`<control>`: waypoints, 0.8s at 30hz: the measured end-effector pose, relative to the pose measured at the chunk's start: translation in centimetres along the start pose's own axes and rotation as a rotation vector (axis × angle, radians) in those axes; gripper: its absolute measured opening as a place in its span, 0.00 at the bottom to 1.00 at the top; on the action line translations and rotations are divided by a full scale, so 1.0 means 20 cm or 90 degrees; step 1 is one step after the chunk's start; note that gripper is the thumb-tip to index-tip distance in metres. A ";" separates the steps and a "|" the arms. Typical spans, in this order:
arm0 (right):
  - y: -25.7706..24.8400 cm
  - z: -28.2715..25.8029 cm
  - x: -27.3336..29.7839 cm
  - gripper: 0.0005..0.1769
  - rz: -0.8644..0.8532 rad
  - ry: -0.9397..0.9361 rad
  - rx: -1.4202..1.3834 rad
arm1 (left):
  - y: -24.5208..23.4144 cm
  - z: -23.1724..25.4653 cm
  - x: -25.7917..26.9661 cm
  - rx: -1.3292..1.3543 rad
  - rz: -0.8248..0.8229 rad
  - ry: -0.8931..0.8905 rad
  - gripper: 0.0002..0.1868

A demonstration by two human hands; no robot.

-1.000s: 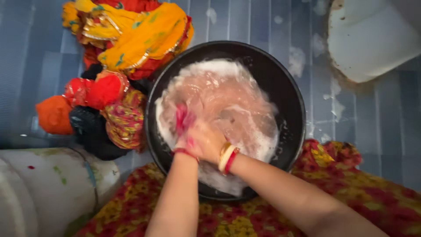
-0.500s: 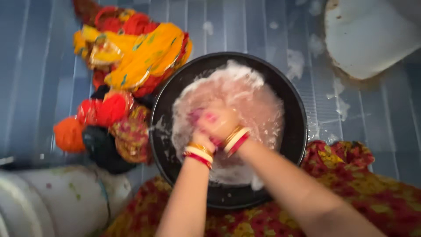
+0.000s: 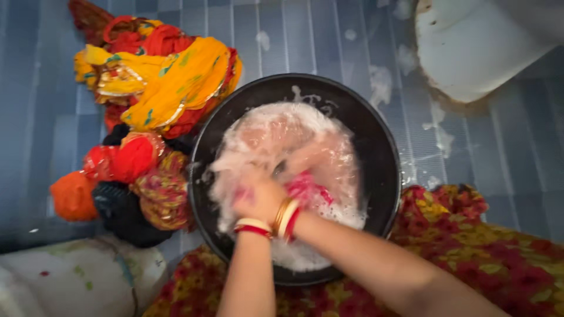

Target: The person washes a red piece of clothing in a basin of soapy water by hand, scrubbing and rinsing the fabric repeatedly.

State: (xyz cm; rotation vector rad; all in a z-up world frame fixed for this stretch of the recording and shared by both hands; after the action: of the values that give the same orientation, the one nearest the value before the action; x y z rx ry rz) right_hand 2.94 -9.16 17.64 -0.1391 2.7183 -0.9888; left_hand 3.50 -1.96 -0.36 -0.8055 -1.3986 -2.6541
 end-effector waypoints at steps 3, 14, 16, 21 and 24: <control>-0.10 0.04 -0.05 0.17 0.018 0.073 0.030 | 0.07 0.00 0.03 0.080 0.058 -0.052 0.23; -0.36 -0.22 -0.31 0.13 0.042 -0.028 0.051 | 0.82 0.39 0.20 0.074 -0.129 -0.013 0.21; -0.38 0.01 -0.39 0.14 -0.043 0.115 0.125 | 0.88 0.41 0.11 0.100 -0.082 -0.012 0.18; -0.66 0.65 -0.27 0.38 0.260 0.236 -0.436 | 0.66 0.56 0.07 0.093 0.094 0.130 0.22; -0.39 0.78 0.05 0.45 0.371 0.423 -0.390 | 0.38 0.46 0.18 0.054 0.348 0.209 0.33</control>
State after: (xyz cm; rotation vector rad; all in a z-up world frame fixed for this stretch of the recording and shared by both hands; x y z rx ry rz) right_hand 6.08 -24.97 11.02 0.9768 3.2159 -0.0005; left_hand 6.28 1.32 11.31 -0.5972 -1.0219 -2.1681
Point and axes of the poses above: each hand's wrist, its own x-axis away from the middle knuckle, its own y-axis out of the palm, z = x × y, the point moved 5 cm from there along -x, towards the middle knuckle, and after that the axes turned 12 degrees about x, right-handed, at the moved point
